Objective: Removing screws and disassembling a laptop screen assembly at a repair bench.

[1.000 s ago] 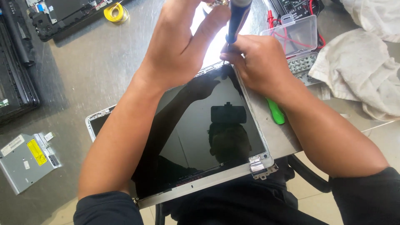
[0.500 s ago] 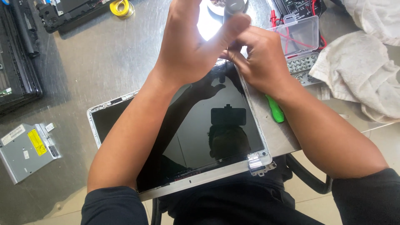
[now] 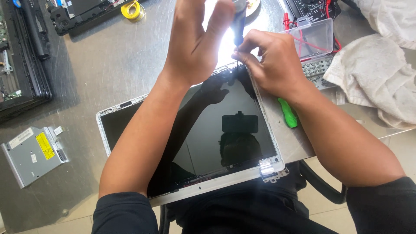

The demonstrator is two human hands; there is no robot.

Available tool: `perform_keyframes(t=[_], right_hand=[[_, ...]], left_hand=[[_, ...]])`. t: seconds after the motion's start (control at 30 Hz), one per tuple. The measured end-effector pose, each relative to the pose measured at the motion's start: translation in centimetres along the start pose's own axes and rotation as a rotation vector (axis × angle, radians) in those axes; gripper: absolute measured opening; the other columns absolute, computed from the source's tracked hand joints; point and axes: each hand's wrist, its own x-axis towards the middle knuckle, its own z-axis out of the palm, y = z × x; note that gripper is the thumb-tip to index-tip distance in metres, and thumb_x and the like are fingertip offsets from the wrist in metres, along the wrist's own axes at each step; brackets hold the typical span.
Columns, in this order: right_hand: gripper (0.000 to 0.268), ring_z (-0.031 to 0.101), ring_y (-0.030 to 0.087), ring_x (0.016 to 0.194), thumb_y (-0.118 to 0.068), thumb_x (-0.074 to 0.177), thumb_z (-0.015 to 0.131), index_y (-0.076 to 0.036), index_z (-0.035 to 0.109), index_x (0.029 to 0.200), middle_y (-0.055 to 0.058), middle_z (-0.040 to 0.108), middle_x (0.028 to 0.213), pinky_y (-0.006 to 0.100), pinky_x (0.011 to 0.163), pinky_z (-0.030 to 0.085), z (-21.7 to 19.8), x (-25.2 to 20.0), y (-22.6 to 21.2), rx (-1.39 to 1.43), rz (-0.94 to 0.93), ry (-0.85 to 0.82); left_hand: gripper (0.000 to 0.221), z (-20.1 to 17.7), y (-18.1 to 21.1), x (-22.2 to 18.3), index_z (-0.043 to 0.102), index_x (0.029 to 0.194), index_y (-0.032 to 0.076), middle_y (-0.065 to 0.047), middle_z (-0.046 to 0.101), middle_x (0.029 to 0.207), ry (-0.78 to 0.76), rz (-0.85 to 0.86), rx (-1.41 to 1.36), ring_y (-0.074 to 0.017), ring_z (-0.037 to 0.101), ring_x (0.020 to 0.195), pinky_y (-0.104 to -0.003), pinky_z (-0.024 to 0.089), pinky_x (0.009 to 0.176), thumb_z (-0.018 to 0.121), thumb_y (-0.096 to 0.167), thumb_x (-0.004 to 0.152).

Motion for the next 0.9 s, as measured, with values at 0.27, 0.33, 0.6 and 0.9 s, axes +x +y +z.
perform_keyframes(t=[0.27, 0.33, 0.6, 0.9], right_hand=[[0.016, 0.061, 0.025, 0.077, -0.01, 0.104, 0.08, 0.0, 0.07, 0.095, 0.011, 0.071, 0.09, 0.038, 0.069, 0.047, 0.0, -0.1, 0.0, 0.027, -0.067, 0.011], [0.025, 0.054, 0.022, 0.072, -0.016, 0.096, 0.091, -0.003, 0.069, 0.1, 0.009, 0.068, 0.091, 0.036, 0.065, 0.044, 0.9, -0.4, 0.6, -0.017, -0.01, 0.132], [0.033, 0.053, 0.023, 0.077, -0.007, 0.1, 0.092, -0.003, 0.062, 0.089, 0.01, 0.063, 0.087, 0.036, 0.066, 0.042, 0.4, -0.1, 0.0, 0.025, -0.027, 0.116], [0.026, 0.054, 0.024, 0.08, -0.02, 0.099, 0.085, -0.002, 0.066, 0.099, 0.009, 0.065, 0.095, 0.037, 0.068, 0.045, 0.8, -0.1, -0.2, 0.031, 0.005, 0.166]], left_hand=[[0.02, 0.7, -1.2, -0.7, 0.058, 0.116, 0.008, -0.01, 0.065, 0.108, 0.009, -0.004, 0.087, -0.0275, 0.064, 0.093, -0.04, 0.051, 0.082, 0.066, 0.025, 0.108], [0.038, 1.0, -0.7, -0.5, 0.053, 0.105, 0.011, -0.005, 0.059, 0.094, 0.072, -0.067, 0.139, -0.0213, 0.057, 0.085, -0.037, 0.045, 0.081, 0.087, 0.024, 0.095], [0.023, 0.3, -0.3, 0.0, 0.052, 0.113, 0.004, -0.012, 0.058, 0.102, -0.042, 0.035, 0.014, -0.0298, 0.058, 0.09, -0.041, 0.044, 0.085, 0.048, 0.027, 0.112], [0.029, 1.2, -1.3, -0.3, 0.061, 0.116, 0.008, -0.009, 0.07, 0.108, 0.009, 0.054, 0.142, -0.0286, 0.07, 0.094, -0.042, 0.052, 0.083, 0.068, 0.034, 0.105]])
